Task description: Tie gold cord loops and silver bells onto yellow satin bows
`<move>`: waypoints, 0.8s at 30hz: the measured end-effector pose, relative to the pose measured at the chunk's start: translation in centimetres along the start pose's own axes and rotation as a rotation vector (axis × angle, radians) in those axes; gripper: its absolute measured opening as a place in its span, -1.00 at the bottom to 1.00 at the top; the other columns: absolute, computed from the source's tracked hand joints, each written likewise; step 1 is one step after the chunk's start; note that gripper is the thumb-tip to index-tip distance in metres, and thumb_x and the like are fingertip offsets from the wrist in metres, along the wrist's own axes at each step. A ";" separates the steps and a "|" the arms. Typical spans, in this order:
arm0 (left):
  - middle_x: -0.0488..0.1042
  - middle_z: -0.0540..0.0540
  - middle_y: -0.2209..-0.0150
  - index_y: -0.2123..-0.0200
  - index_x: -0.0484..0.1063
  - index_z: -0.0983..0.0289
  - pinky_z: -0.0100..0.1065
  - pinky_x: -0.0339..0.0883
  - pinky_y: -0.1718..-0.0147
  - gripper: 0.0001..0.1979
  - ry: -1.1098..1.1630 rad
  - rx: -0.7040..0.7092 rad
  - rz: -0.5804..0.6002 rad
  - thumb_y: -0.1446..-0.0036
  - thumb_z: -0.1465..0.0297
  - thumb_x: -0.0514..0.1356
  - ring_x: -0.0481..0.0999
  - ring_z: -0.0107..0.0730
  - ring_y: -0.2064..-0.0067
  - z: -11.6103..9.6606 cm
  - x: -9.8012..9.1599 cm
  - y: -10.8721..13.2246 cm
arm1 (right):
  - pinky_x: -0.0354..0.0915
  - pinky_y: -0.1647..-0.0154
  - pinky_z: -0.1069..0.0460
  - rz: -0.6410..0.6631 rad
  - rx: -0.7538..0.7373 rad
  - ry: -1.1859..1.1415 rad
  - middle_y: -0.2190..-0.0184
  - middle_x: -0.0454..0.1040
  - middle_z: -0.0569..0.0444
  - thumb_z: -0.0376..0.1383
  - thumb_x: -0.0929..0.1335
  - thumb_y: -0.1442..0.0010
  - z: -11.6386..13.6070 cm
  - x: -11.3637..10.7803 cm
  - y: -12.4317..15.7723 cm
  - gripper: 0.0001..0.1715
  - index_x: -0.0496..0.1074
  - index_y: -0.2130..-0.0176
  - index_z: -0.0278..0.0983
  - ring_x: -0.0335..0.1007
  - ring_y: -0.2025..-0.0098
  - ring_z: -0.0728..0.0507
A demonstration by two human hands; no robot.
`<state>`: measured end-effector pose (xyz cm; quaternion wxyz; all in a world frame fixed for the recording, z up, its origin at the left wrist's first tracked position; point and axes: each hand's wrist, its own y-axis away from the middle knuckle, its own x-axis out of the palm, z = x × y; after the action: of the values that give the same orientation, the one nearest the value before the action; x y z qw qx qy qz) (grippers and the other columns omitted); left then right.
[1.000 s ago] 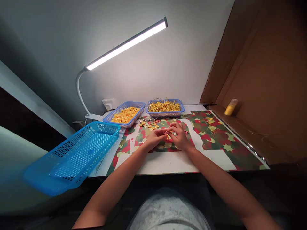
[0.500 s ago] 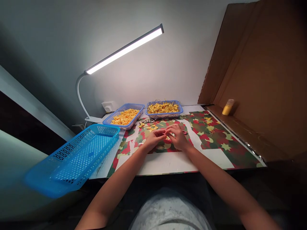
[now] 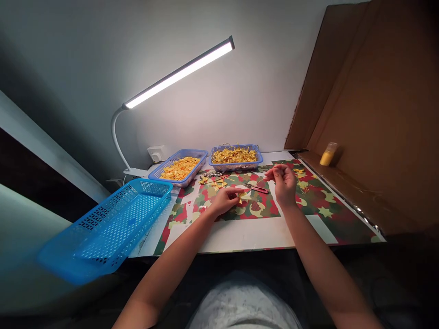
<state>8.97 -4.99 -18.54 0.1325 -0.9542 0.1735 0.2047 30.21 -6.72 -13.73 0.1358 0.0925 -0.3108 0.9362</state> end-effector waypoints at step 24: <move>0.46 0.23 0.01 0.06 0.46 0.30 -0.02 0.24 -0.04 -0.73 -0.848 -0.151 -0.409 -0.21 0.36 0.11 0.36 -0.05 -0.07 1.0 -5.0 -0.1 | 0.18 0.57 0.10 0.369 0.333 0.107 0.63 0.29 0.24 -0.06 0.36 -0.05 -2.6 1.7 1.4 -0.69 0.33 0.33 -0.24 0.18 0.59 0.02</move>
<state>4.37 -3.19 -17.24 0.1593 -0.8082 -0.1026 0.5576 27.98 -5.88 -16.15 -0.0380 0.0058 -0.1562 0.9870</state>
